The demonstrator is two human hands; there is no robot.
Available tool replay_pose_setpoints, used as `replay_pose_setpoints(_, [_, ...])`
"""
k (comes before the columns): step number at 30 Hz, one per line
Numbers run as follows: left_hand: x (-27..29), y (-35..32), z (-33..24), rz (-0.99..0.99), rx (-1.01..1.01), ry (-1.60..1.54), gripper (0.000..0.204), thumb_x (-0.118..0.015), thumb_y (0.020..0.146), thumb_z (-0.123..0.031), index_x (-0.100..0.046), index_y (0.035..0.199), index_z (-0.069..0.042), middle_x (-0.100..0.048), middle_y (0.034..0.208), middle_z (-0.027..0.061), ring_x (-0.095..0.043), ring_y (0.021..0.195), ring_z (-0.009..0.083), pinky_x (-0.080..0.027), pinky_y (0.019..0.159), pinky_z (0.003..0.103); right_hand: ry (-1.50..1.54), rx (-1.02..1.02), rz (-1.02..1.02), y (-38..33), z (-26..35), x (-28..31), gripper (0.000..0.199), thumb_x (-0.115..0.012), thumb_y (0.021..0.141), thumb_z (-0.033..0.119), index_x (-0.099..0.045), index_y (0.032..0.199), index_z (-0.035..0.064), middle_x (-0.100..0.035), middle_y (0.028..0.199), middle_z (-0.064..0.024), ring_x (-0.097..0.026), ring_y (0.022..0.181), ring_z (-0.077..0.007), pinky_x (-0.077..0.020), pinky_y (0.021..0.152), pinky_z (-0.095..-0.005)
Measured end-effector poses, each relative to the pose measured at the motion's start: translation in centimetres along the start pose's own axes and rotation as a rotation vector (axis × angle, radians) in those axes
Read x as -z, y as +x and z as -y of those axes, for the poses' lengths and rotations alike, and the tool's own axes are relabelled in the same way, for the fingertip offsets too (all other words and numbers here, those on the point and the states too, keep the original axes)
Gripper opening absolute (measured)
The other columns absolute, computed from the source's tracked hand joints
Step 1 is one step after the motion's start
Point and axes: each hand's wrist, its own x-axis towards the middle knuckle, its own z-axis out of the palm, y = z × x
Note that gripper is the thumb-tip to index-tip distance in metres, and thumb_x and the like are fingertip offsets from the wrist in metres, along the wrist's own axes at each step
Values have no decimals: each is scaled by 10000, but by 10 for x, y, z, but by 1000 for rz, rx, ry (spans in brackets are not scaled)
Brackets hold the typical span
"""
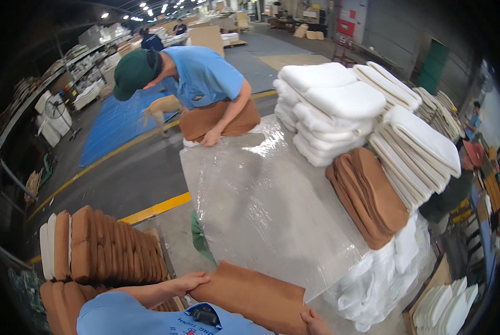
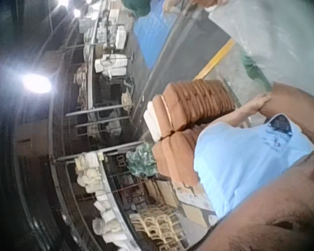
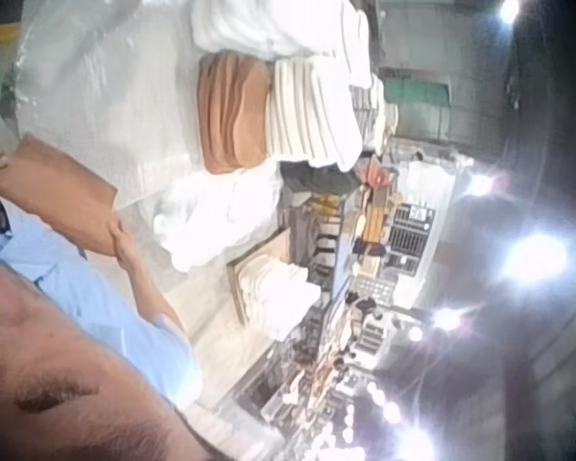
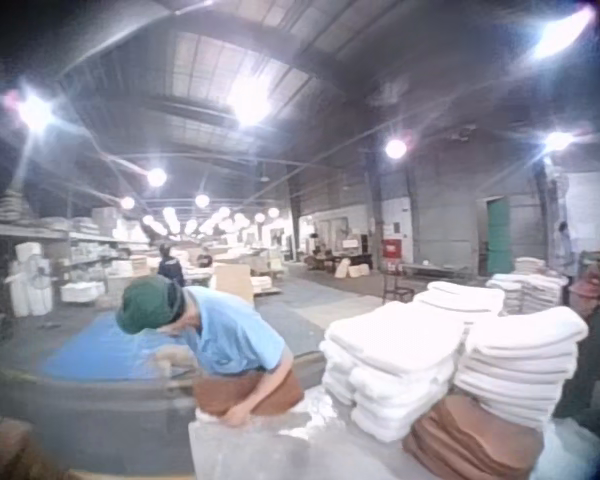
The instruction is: The person inserts white foam inserts into brown fabric covers one by one, aligning edges and smoothing the material. The person stacks the finished covered cushions on a nearby pile.
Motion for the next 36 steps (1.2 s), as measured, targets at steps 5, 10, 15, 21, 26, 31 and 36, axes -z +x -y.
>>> replay_pose_setpoints(5, [-1,12,-3,-47,21,73,580,-547,1087,-339,-483,1503,60,-580,1490,149,-593,1300,224,-492,1067,372,-58,-47,71,38,14,1,794,-653,1034,380,-302,1610,-38,-449,1613,-187,-466,1461,-314,-367,1221,-436])
replay_pose_setpoints(10, [-2,26,-14,-61,38,155,524,-544,1083,-354,-585,1424,41,-669,1373,145,-662,1196,236,-517,1011,388,-128,-108,91,62,27,-11,830,-625,1045,420,-238,1626,-29,-429,1624,-177,-473,1454,-306,-372,1219,-444])
replay_pose_setpoints(15, [3,52,-9,-183,182,56,509,-556,1068,-401,-648,1364,3,-723,1268,135,-718,1093,254,-528,983,426,-156,-78,114,71,36,-14,868,-597,1057,461,-174,1642,-21,-409,1635,-167,-481,1447,-299,-376,1216,-452])
replay_pose_setpoints(21, [13,57,-59,-113,-122,905,549,-489,1065,-446,-621,1403,-33,-667,1371,223,-643,1238,371,-455,1102,463,-24,80,186,62,32,4,915,-564,1070,510,-97,1660,-11,-385,1648,-155,-489,1439,-289,-381,1213,-462])
replay_pose_setpoints(26, [-27,49,-183,-300,-1055,547,494,-396,1138,-398,-588,1404,-29,-651,1361,169,-578,1303,286,-439,1108,391,546,546,143,66,57,37,910,-537,1061,594,-134,1682,63,-387,1647,-153,-479,1451,-314,-383,1217,-485])
replay_pose_setpoints(31, [-63,38,-232,-382,-1209,459,463,-390,1142,-403,-628,1309,-43,-680,1194,110,-641,1090,192,-493,994,348,864,869,-56,1,86,2,824,-443,1050,694,-302,1645,143,-511,1561,-190,-524,1410,-345,-426,1180,-507])
replay_pose_setpoints(36, [-51,84,-187,-184,-798,-279,480,-449,1115,-451,-567,1405,-87,-683,1201,107,-663,1046,224,-529,945,350,753,776,-304,17,38,-48,689,-375,1107,611,-458,1558,96,-717,1228,-183,-659,1197,-287,-495,1077,-420])
